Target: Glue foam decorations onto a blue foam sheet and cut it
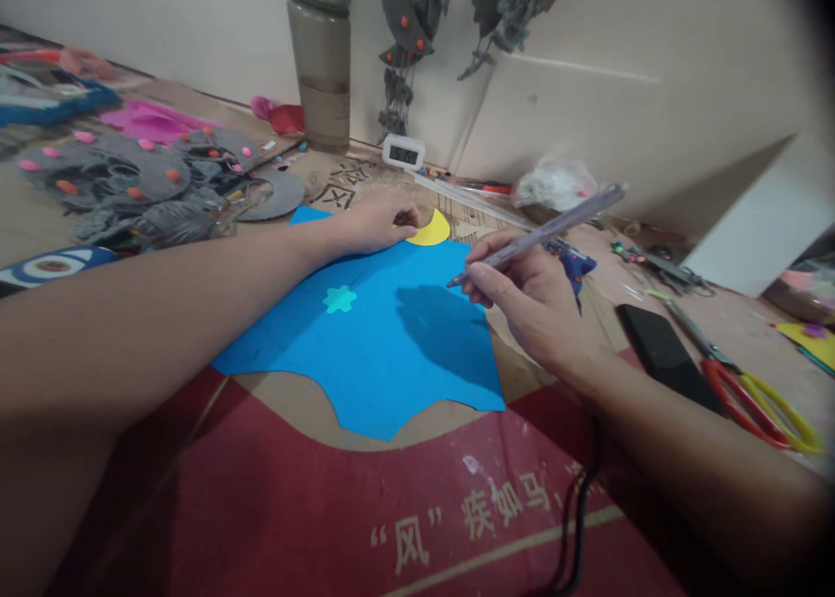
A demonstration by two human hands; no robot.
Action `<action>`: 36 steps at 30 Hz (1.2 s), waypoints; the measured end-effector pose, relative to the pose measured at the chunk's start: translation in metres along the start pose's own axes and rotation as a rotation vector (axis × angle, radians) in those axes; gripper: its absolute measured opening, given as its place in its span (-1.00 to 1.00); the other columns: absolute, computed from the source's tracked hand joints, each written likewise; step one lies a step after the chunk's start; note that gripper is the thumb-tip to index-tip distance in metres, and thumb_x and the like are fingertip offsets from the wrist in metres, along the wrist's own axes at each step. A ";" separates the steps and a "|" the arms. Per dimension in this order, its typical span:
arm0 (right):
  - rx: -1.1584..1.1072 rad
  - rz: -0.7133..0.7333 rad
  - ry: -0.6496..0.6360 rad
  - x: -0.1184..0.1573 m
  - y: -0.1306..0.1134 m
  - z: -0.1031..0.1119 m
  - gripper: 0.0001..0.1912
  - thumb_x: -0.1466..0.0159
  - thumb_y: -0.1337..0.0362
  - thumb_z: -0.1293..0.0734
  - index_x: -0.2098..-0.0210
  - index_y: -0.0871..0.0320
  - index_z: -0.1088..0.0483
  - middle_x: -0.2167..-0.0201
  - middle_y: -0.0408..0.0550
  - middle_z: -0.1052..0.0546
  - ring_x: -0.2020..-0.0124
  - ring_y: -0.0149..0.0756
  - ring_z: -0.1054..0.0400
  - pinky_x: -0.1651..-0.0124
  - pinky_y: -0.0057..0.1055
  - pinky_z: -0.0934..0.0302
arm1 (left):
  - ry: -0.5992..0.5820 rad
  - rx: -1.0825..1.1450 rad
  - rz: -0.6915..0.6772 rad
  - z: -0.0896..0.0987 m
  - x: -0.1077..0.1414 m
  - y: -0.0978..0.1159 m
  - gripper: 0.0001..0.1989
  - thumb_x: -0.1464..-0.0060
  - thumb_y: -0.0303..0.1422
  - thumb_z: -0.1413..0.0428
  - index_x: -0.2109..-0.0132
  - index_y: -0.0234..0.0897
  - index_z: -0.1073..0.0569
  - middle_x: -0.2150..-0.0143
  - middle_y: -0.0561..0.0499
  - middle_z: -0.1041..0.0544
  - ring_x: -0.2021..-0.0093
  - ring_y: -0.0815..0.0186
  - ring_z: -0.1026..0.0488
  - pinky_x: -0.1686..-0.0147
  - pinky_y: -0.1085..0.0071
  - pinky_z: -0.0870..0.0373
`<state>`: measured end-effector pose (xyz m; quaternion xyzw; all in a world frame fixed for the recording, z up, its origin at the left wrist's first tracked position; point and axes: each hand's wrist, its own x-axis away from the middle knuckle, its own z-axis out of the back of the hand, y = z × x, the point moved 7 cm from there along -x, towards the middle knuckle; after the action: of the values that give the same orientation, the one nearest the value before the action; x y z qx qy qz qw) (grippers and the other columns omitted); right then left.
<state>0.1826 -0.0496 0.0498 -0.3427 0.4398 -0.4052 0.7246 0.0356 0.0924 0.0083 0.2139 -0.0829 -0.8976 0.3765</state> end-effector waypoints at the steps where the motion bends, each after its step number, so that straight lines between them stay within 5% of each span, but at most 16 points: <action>1: 0.008 -0.018 -0.011 0.004 0.002 0.001 -0.85 -0.33 0.18 -0.36 0.20 0.13 -0.37 0.35 -0.14 -0.51 0.38 -0.41 -0.41 0.33 -0.43 -0.32 | 0.000 -0.001 0.006 0.000 0.000 -0.001 -0.78 -0.13 -0.30 -0.08 0.16 -0.27 -0.57 0.15 -0.04 -0.59 0.11 0.23 -0.46 0.14 0.35 -0.29; 15: -0.131 -0.236 0.075 0.032 0.040 0.003 -0.66 -0.29 0.00 -0.38 0.26 0.17 -0.36 0.47 -0.14 -0.52 0.50 -0.46 -0.36 0.44 -0.51 -0.27 | -0.106 -0.062 -0.041 0.006 -0.003 0.003 -0.70 -0.20 -0.21 -0.03 0.13 -0.22 -0.60 0.12 -0.05 -0.62 0.12 0.20 -0.49 0.08 0.34 -0.33; 22: -0.075 -0.132 0.094 0.043 0.025 0.007 -0.75 -0.34 0.06 -0.35 0.20 0.13 -0.39 0.38 -0.11 -0.56 0.37 -0.35 -0.49 0.33 -0.41 -0.39 | -0.110 -0.153 -0.143 0.003 0.011 0.035 -0.48 -0.19 -0.13 -0.11 -0.20 -0.34 -0.44 -0.29 -0.21 -0.39 -0.30 0.05 -0.28 -0.29 0.17 -0.12; 27: 0.266 0.116 -0.184 0.065 -0.013 -0.010 -0.84 -0.39 0.24 -0.30 0.10 0.10 -0.49 0.17 -0.02 -0.63 0.14 -0.27 -0.53 0.04 -0.30 -0.42 | -0.149 -0.120 -0.197 -0.005 0.024 0.059 -0.57 -0.25 -0.14 -0.08 -0.16 -0.27 -0.46 -0.26 -0.17 -0.42 -0.31 0.09 -0.27 -0.31 0.17 -0.10; 36: 0.293 0.104 -0.276 0.088 -0.023 -0.009 -0.83 -0.41 0.28 -0.26 0.09 0.12 -0.49 0.22 -0.02 -0.64 0.25 -0.30 -0.54 0.18 -0.37 -0.42 | -0.178 -0.072 -0.171 -0.006 0.054 0.080 -0.59 -0.31 -0.13 -0.02 -0.17 -0.24 -0.45 -0.26 -0.13 -0.41 -0.30 0.09 -0.25 -0.29 0.17 -0.10</action>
<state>0.1924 -0.1394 0.0343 -0.2630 0.2899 -0.3762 0.8398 0.0561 -0.0017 0.0101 0.1260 -0.0652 -0.9442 0.2971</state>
